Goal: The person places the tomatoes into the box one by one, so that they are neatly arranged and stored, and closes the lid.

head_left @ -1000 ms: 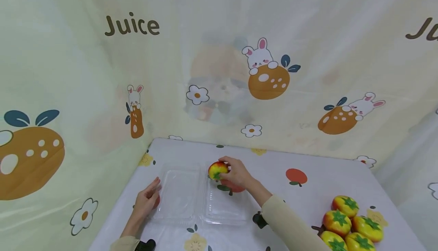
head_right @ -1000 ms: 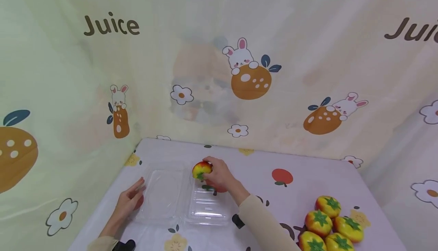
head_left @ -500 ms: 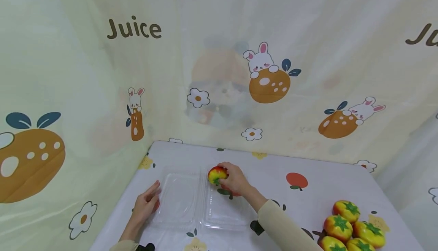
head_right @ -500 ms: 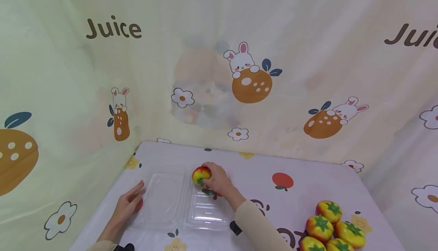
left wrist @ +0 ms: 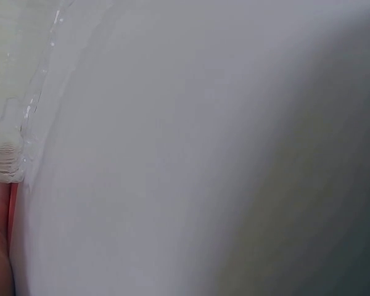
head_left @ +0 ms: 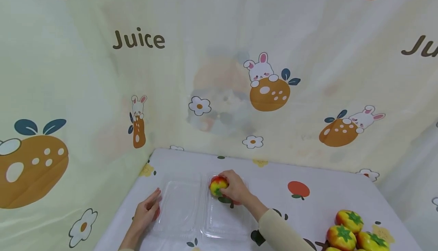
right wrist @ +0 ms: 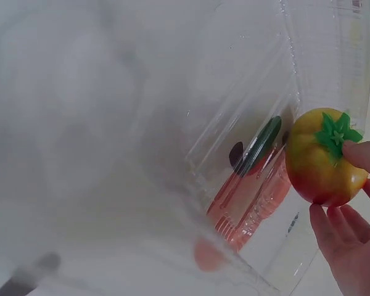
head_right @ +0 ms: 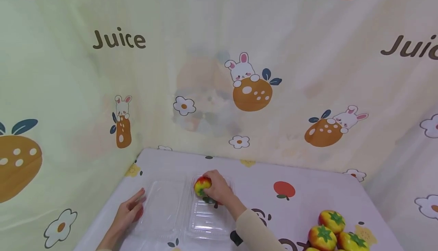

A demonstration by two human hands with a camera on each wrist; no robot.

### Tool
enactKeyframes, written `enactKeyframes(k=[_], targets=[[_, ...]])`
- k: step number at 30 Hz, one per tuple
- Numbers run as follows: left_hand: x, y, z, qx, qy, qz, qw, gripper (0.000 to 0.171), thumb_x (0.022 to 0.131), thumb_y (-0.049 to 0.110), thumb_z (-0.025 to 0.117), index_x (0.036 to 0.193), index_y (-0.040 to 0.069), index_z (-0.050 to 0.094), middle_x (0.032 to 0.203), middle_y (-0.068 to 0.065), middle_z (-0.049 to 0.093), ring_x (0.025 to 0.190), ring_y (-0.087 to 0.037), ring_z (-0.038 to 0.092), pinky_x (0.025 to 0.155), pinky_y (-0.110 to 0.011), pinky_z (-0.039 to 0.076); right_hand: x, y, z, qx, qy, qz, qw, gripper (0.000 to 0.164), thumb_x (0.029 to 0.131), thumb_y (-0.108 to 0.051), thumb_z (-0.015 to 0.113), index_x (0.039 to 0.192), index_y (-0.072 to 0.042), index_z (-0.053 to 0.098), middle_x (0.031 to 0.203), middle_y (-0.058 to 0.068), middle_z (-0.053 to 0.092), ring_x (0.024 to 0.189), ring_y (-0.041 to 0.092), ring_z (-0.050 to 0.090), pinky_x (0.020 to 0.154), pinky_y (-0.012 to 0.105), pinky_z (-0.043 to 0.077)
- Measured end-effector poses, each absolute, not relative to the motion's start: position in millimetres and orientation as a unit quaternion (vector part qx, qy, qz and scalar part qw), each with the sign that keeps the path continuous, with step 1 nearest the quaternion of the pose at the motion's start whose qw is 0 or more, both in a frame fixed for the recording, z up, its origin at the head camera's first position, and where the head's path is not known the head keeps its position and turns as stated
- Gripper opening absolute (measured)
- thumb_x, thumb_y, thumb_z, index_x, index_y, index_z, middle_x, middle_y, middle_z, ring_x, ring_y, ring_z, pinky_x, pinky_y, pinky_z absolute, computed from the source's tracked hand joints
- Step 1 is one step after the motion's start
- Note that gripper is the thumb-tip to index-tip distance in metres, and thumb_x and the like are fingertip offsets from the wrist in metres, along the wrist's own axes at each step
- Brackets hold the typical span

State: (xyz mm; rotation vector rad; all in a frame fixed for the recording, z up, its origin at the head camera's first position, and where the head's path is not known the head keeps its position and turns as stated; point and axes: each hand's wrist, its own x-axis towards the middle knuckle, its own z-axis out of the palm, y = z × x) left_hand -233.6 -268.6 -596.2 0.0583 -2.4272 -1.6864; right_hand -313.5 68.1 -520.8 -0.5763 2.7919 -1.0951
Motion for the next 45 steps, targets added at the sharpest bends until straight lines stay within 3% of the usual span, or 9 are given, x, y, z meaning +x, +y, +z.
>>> enactKeyframes(k=[12, 19, 26, 35, 45], targets=[[-240, -268, -593, 0.002, -0.822, -0.56, 0.107, 0.045, 0.094, -0.007, 0.055, 0.139, -0.004, 0.052, 0.149, -0.014, 0.045, 0.133, -0.032, 0.045, 0.092, -0.002, 0.032, -317, 67, -509, -0.186, 0.915, -0.354, 0.047, 0.053, 0.08, -0.009, 0.081, 0.127, -0.006, 0.057, 0.126, 0.014, 0.054, 0.111, 0.028, 0.052, 0.1, 0.047, 0.047], [-248, -267, -586, 0.001, -0.822, -0.561, 0.097, 0.045, 0.096, -0.003, 0.055, 0.141, -0.001, 0.051, 0.15, -0.011, 0.044, 0.134, -0.028, 0.046, 0.097, -0.009, 0.035, -320, 69, -502, -0.18, 0.918, -0.352, 0.036, 0.052, 0.079, -0.007, 0.081, 0.125, -0.005, 0.058, 0.123, 0.013, 0.056, 0.11, 0.028, 0.053, 0.1, 0.047, 0.048], [-250, -266, -585, 0.004, -0.811, -0.578, 0.092, 0.046, 0.095, -0.007, 0.054, 0.14, -0.002, 0.051, 0.15, -0.011, 0.044, 0.127, -0.03, 0.053, 0.094, -0.008, 0.036, -321, 70, -502, -0.182, 0.922, -0.34, 0.031, 0.053, 0.077, -0.008, 0.082, 0.125, -0.005, 0.06, 0.121, 0.011, 0.057, 0.11, 0.027, 0.054, 0.098, 0.046, 0.049], [-245, -267, -588, 0.014, -0.809, -0.582, 0.083, 0.046, 0.096, -0.006, 0.053, 0.141, -0.002, 0.05, 0.151, -0.01, 0.043, 0.127, -0.03, 0.054, 0.094, -0.008, 0.037, -320, 68, -507, -0.196, 0.932, -0.304, 0.002, 0.043, 0.079, -0.014, 0.083, 0.116, -0.005, 0.065, 0.107, 0.008, 0.057, 0.098, 0.024, 0.055, 0.095, 0.043, 0.05], [-231, -269, -597, 0.024, -0.81, -0.58, 0.08, 0.045, 0.096, -0.006, 0.053, 0.141, -0.002, 0.051, 0.151, -0.012, 0.043, 0.127, -0.031, 0.053, 0.094, -0.011, 0.039, -312, 67, -519, -0.194, 0.935, -0.297, 0.031, 0.049, 0.077, -0.015, 0.083, 0.12, -0.006, 0.062, 0.111, 0.008, 0.057, 0.1, 0.024, 0.055, 0.093, 0.044, 0.051]])
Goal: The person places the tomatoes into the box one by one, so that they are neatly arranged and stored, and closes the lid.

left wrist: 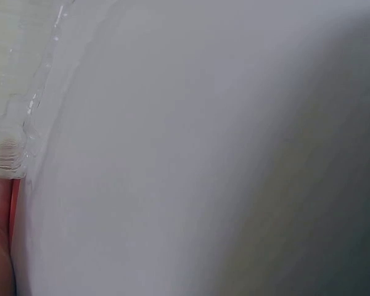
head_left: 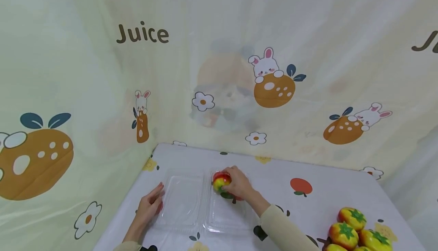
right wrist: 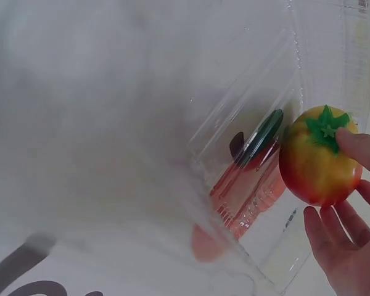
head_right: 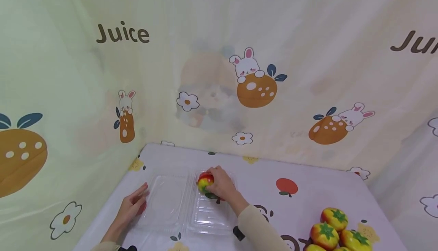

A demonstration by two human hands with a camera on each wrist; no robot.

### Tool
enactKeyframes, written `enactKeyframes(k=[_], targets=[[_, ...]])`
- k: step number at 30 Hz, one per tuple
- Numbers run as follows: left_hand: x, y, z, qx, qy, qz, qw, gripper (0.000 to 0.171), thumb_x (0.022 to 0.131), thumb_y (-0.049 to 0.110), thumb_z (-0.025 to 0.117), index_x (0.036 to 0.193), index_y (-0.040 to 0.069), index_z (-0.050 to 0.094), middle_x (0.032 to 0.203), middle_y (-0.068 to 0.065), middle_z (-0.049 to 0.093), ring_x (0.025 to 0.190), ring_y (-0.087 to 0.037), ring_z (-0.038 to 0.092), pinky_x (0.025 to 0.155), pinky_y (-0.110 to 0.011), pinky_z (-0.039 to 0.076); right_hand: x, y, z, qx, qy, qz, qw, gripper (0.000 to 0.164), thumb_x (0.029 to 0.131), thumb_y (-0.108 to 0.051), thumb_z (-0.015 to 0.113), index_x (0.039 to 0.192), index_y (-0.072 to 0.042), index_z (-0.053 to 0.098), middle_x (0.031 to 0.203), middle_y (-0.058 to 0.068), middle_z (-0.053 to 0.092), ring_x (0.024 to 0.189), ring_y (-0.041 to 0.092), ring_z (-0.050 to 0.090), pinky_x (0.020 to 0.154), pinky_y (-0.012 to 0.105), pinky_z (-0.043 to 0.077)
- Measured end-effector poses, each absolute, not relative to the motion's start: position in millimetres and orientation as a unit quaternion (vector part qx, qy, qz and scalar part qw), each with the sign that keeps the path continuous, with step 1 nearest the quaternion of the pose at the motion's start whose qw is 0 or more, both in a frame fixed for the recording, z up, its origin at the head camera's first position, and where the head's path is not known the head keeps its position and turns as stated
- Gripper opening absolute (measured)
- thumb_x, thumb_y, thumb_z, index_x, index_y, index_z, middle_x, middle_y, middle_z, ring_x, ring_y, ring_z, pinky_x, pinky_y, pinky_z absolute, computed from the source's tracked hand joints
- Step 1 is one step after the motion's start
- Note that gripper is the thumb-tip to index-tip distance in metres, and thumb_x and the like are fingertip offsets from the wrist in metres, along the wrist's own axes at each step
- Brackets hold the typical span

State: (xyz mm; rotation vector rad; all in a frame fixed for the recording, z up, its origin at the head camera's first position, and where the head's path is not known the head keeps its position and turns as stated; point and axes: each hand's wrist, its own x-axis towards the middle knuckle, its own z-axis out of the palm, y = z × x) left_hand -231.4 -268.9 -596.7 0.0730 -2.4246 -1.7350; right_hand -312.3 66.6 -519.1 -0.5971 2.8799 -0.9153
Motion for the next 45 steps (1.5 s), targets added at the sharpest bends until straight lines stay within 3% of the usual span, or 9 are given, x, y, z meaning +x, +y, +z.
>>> enactKeyframes(k=[15, 22, 38, 45], targets=[[-232.0, -269.8, -596.1, 0.033, -0.813, -0.576, 0.073, 0.046, 0.096, -0.004, 0.054, 0.142, -0.001, 0.05, 0.151, -0.012, 0.042, 0.127, -0.032, 0.053, 0.1, -0.021, 0.043, -311.5, 65.6, -520.9, -0.188, 0.938, -0.29, 0.03, 0.051, 0.076, -0.016, 0.085, 0.121, -0.006, 0.062, 0.11, 0.009, 0.057, 0.1, 0.025, 0.055, 0.094, 0.046, 0.051], [-231.4, -269.3, -597.6, 0.038, -0.811, -0.58, 0.072, 0.046, 0.095, -0.005, 0.054, 0.141, -0.001, 0.051, 0.151, -0.011, 0.042, 0.127, -0.031, 0.054, 0.096, -0.013, 0.04, -311.8, 64.5, -524.9, -0.187, 0.929, -0.319, 0.025, 0.045, 0.08, -0.018, 0.082, 0.118, -0.006, 0.061, 0.106, 0.007, 0.057, 0.095, 0.023, 0.054, 0.091, 0.042, 0.052], [-232.3, -269.5, -596.9, 0.022, -0.81, -0.581, 0.076, 0.047, 0.095, -0.007, 0.052, 0.141, -0.002, 0.05, 0.151, -0.014, 0.042, 0.127, -0.033, 0.053, 0.095, -0.012, 0.039, -312.5, 63.1, -520.7, -0.173, 0.944, -0.28, 0.035, 0.06, 0.074, -0.025, 0.086, 0.126, -0.008, 0.06, 0.115, 0.01, 0.056, 0.104, 0.025, 0.055, 0.094, 0.046, 0.051], [-231.0, -268.7, -596.8, 0.012, -0.806, -0.585, 0.093, 0.046, 0.094, -0.01, 0.053, 0.139, -0.004, 0.051, 0.149, -0.016, 0.043, 0.124, -0.036, 0.055, 0.091, -0.01, 0.041, -312.5, 67.3, -517.7, -0.177, 0.944, -0.277, 0.042, 0.062, 0.073, -0.026, 0.088, 0.125, -0.007, 0.059, 0.113, 0.01, 0.056, 0.1, 0.025, 0.055, 0.092, 0.048, 0.051]])
